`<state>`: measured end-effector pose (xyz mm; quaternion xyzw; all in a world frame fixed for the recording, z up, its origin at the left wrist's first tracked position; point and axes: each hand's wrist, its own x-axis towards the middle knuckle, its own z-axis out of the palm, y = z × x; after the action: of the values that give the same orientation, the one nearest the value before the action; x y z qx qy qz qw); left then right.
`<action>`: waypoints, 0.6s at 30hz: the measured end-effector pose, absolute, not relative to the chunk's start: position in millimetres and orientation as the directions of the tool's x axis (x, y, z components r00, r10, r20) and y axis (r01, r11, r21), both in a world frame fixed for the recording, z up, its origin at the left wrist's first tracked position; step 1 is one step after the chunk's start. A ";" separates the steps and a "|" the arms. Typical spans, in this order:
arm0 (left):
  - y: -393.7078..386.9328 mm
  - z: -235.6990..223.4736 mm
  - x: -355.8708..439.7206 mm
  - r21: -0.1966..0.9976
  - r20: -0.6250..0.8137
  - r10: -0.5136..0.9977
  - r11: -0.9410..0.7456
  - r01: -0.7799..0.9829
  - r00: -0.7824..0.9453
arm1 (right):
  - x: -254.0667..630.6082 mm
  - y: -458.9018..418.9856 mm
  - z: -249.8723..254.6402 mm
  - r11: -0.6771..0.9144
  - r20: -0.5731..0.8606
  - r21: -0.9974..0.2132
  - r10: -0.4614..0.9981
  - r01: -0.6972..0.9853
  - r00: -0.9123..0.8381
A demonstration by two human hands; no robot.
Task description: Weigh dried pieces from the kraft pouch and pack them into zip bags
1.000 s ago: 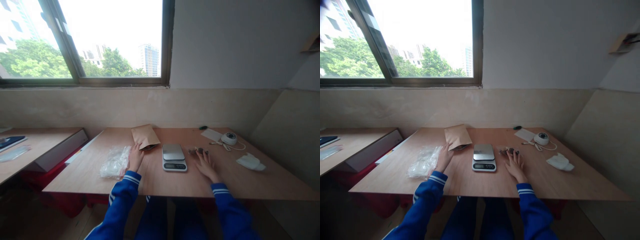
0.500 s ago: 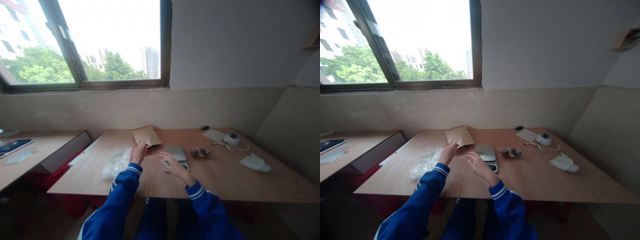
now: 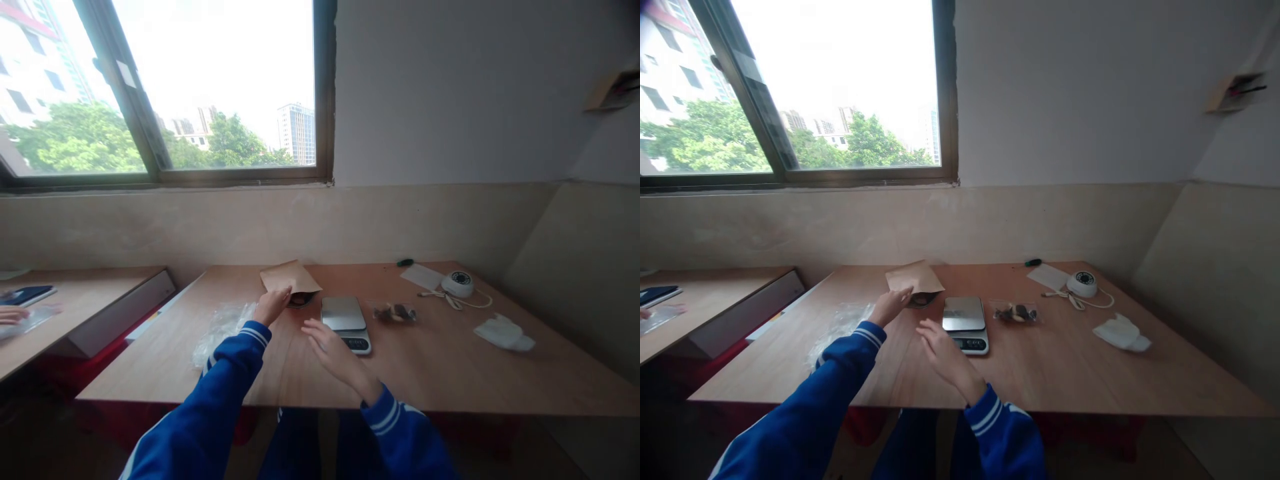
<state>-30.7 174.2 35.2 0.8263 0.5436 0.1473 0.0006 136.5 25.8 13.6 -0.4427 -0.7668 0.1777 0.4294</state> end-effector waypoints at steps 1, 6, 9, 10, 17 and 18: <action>167.7 42.2 -32.0 0.159 0.261 0.893 -0.415 0.896 0.367 | 135.2 34.0 15.8 0.550 0.518 -0.638 0.824 0.539 -0.229; 127.8 75.2 -39.4 0.166 0.335 0.868 -0.437 0.884 0.366 | 114.2 60.9 21.2 0.547 0.586 -0.550 0.791 0.631 -0.175; 112.3 85.6 -43.4 0.202 0.372 0.865 -0.429 0.880 0.336 | 105.4 54.7 26.4 0.490 0.591 -0.517 0.798 0.702 -0.122; 109.4 86.8 -44.3 0.218 0.379 0.866 -0.427 0.878 0.327 | 104.5 50.6 29.2 0.483 0.587 -0.517 0.801 0.706 -0.118; 96.9 78.7 -39.5 0.279 0.383 0.861 -0.453 0.847 0.335 | 109.1 44.8 38.5 0.364 0.481 -0.481 0.870 0.797 -0.108; 94.9 77.6 -38.3 0.280 0.378 0.861 -0.457 0.845 0.341 | 109.6 47.2 36.8 0.349 0.469 -0.462 0.877 0.816 -0.110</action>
<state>-38.3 94.9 77.6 0.8185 0.5209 0.2415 0.0170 109.6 47.2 36.8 -0.5689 -0.7436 0.0437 0.3486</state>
